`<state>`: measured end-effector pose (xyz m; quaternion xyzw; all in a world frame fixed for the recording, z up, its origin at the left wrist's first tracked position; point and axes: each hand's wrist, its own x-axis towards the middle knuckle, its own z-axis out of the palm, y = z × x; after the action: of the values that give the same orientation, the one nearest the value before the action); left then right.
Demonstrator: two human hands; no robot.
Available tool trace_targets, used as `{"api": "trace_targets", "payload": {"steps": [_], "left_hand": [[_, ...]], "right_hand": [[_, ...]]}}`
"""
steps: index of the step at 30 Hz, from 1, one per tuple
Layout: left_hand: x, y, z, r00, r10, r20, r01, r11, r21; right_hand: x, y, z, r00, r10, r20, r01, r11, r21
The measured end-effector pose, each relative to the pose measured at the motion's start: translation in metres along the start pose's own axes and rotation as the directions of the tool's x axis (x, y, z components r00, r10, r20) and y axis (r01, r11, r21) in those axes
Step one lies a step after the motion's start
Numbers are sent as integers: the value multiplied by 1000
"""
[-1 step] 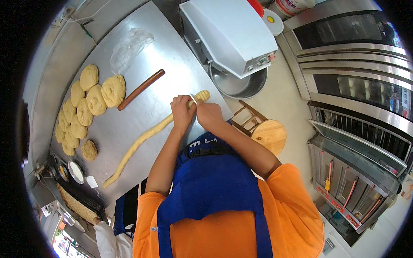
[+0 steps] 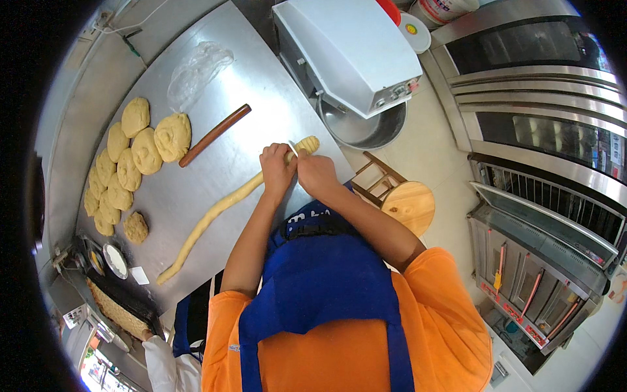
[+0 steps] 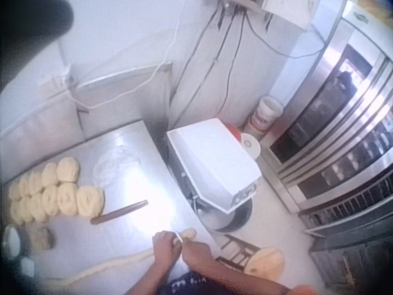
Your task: The person operates a commercial oven control panel, then kneads and rolls a long piece of dough on a stainless steel table. They use a bench scraper to cut the dough into smaller pieces and place them on a tray. Finally, they open the oven door to check the baking progress.
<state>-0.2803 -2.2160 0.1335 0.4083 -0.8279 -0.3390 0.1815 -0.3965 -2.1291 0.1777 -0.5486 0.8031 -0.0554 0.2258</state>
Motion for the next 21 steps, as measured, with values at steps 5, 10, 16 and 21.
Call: {"api": "trace_targets", "payload": {"steps": [5,10,16,21], "left_hand": [[-7,-13,-1,1000,-13,-27,10,993,-115],[-8,-12,-8,999,26,-40,-28,997,-66],[-11,-10,-12,1000,-10,15,10,999,-35],[-16,-22,-17,1000,16,-21,-17,998,-61]], "right_hand": [[1,4,-5,996,23,-91,-15,996,82],[-11,-5,-22,998,-33,-50,34,999,30],[6,-16,22,993,-10,-118,11,1000,4],[-7,-16,-17,995,29,-99,-23,998,63]]}}
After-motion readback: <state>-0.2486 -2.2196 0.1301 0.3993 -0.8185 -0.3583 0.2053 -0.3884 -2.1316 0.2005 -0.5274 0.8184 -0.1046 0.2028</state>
